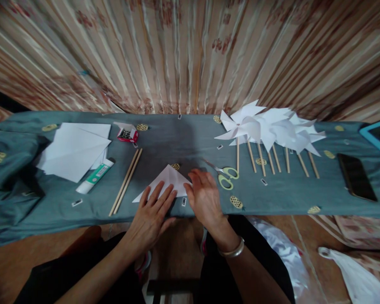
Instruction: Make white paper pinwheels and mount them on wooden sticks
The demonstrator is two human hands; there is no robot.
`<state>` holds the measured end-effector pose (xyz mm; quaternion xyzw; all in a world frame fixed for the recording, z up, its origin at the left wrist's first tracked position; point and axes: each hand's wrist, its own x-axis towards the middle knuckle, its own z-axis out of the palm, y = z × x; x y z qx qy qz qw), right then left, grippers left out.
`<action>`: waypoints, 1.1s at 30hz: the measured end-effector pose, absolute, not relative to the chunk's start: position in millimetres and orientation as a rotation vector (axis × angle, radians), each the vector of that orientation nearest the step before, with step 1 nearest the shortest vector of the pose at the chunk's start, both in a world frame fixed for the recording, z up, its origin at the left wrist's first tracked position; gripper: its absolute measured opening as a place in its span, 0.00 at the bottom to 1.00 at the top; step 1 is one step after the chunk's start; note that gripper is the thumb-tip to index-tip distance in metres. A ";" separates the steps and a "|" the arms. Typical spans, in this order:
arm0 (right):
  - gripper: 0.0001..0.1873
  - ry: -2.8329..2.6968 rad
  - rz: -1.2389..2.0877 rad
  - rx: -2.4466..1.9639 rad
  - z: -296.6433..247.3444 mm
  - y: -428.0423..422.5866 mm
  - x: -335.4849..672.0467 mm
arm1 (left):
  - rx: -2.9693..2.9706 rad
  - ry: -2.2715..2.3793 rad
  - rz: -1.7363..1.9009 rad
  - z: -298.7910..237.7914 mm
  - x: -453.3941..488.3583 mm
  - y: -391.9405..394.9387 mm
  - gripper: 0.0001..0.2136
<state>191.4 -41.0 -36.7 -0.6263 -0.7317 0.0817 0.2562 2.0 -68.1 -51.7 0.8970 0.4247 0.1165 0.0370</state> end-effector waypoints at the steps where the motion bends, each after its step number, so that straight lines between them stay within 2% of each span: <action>1: 0.17 -2.009 0.178 -1.681 -38.5 -43.3 188.8 | 2.755 1.302 0.351 -52.1 2.0 -68.2 0.27; 8: 0.26 -2.037 0.251 -1.710 -53.3 -57.9 178.7 | 2.749 1.299 0.288 -54.1 1.9 -68.6 0.28; 24: 0.31 -2.011 0.326 -1.689 -61.0 -59.6 184.2 | 2.750 1.331 0.255 -51.6 -17.2 -75.9 0.28; 30: 0.38 -1.977 0.305 -1.741 -60.3 -57.5 176.6 | 2.742 1.396 0.280 -52.0 -29.6 -83.3 0.27; 33: 0.38 -1.963 0.299 -1.743 -60.2 -56.9 176.6 | 2.762 1.399 0.317 -54.6 -29.1 -83.0 0.28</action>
